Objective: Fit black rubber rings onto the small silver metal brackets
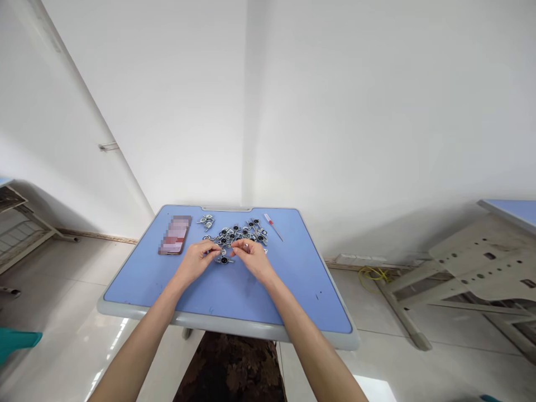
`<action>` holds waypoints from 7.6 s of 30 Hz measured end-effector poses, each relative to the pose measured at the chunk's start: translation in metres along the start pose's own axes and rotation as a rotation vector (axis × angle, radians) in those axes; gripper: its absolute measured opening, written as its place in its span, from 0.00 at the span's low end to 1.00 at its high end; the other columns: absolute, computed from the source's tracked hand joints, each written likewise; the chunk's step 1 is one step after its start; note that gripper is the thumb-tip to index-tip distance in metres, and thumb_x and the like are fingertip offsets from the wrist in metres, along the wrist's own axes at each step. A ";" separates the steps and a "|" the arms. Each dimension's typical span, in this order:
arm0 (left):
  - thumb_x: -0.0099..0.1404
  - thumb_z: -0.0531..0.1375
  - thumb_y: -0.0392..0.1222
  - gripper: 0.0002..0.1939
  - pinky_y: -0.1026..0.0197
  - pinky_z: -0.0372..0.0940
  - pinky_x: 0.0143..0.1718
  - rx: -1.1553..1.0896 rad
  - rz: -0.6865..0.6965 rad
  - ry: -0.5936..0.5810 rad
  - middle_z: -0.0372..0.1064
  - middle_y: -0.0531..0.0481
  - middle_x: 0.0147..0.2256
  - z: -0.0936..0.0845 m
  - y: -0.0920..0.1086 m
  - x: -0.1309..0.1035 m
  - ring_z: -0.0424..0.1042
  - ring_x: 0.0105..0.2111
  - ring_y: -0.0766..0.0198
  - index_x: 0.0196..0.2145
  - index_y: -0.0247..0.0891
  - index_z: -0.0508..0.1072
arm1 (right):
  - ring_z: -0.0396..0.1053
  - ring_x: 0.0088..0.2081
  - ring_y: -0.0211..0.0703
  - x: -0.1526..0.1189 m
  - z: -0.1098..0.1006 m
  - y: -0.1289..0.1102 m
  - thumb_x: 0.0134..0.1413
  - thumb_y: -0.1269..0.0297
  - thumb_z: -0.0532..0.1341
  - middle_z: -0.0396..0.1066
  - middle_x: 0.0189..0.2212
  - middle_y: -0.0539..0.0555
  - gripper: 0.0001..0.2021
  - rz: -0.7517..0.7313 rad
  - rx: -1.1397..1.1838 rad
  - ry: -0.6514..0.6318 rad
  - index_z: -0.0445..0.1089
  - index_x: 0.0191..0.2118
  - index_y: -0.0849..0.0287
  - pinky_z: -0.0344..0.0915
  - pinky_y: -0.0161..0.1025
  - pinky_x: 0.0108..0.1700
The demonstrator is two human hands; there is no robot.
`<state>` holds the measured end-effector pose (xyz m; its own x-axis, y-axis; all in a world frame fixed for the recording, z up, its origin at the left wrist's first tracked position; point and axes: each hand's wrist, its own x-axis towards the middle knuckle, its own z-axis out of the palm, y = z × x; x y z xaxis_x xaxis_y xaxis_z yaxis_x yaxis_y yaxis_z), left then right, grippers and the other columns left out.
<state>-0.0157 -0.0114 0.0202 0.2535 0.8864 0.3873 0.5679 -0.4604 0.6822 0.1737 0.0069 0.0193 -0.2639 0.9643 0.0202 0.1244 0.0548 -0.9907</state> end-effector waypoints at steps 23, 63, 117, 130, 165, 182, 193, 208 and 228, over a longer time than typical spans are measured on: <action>0.60 0.58 0.31 0.07 0.63 0.60 0.36 0.180 -0.035 -0.078 0.68 0.51 0.31 0.004 0.011 -0.005 0.67 0.34 0.64 0.28 0.38 0.74 | 0.64 0.27 0.38 -0.009 0.001 -0.005 0.47 0.71 0.55 0.70 0.24 0.50 0.08 -0.087 -0.606 -0.127 0.72 0.28 0.60 0.57 0.34 0.32; 0.62 0.56 0.33 0.08 0.59 0.62 0.42 0.283 0.021 -0.179 0.69 0.49 0.35 0.005 0.015 -0.005 0.68 0.39 0.60 0.35 0.40 0.76 | 0.65 0.27 0.38 -0.011 0.009 -0.005 0.50 0.71 0.58 0.71 0.25 0.50 0.05 -0.077 -0.791 -0.100 0.72 0.30 0.59 0.56 0.33 0.30; 0.59 0.57 0.31 0.05 0.61 0.60 0.35 0.304 -0.235 -0.152 0.71 0.49 0.32 -0.013 -0.009 -0.004 0.68 0.34 0.61 0.30 0.37 0.72 | 0.66 0.27 0.39 -0.015 0.001 -0.014 0.50 0.71 0.59 0.71 0.24 0.51 0.04 -0.049 -0.808 -0.084 0.71 0.29 0.60 0.55 0.33 0.29; 0.56 0.62 0.39 0.08 0.64 0.63 0.34 -0.493 -0.262 0.032 0.69 0.52 0.28 -0.004 -0.007 0.001 0.69 0.30 0.66 0.35 0.35 0.70 | 0.63 0.25 0.37 -0.013 0.005 -0.008 0.51 0.69 0.58 0.70 0.23 0.49 0.06 -0.191 -0.717 -0.037 0.72 0.29 0.59 0.55 0.33 0.29; 0.61 0.55 0.41 0.09 0.66 0.55 0.28 -0.170 -0.042 -0.244 0.66 0.54 0.25 -0.013 0.021 0.025 0.60 0.26 0.68 0.27 0.36 0.70 | 0.55 0.24 0.34 -0.007 0.006 -0.006 0.50 0.59 0.60 0.62 0.22 0.47 0.09 -0.258 -0.102 -0.001 0.66 0.27 0.59 0.53 0.33 0.27; 0.61 0.57 0.46 0.12 0.65 0.57 0.29 -0.381 -0.117 -0.175 0.65 0.52 0.24 -0.009 0.003 0.029 0.62 0.26 0.67 0.27 0.35 0.70 | 0.50 0.21 0.32 0.018 -0.008 -0.022 0.50 0.53 0.61 0.59 0.19 0.46 0.14 -0.176 -0.146 -0.162 0.68 0.26 0.61 0.48 0.33 0.23; 0.61 0.58 0.49 0.15 0.65 0.57 0.28 -0.489 -0.170 -0.202 0.63 0.53 0.23 -0.006 0.005 0.026 0.62 0.24 0.68 0.27 0.34 0.70 | 0.50 0.22 0.32 0.006 -0.003 -0.022 0.49 0.57 0.60 0.57 0.19 0.46 0.12 -0.144 -0.151 -0.125 0.68 0.25 0.61 0.48 0.33 0.24; 0.57 0.59 0.61 0.24 0.66 0.60 0.24 -0.752 -0.381 -0.277 0.65 0.52 0.21 -0.003 0.002 0.025 0.63 0.20 0.70 0.25 0.33 0.71 | 0.60 0.26 0.37 -0.001 0.000 -0.016 0.57 0.62 0.55 0.66 0.25 0.51 0.08 -0.437 -0.373 0.058 0.67 0.30 0.57 0.57 0.35 0.28; 0.61 0.57 0.54 0.19 0.66 0.58 0.26 -0.551 -0.171 -0.153 0.64 0.54 0.21 -0.004 0.002 0.022 0.62 0.22 0.70 0.24 0.34 0.68 | 0.57 0.24 0.35 -0.001 0.003 -0.016 0.56 0.58 0.58 0.66 0.25 0.50 0.10 -0.317 -0.233 0.021 0.68 0.31 0.58 0.56 0.34 0.26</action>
<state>-0.0123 0.0073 0.0326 0.3273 0.9280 0.1781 0.1308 -0.2311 0.9641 0.1693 0.0039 0.0352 -0.3042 0.8953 0.3254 0.2540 0.4054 -0.8781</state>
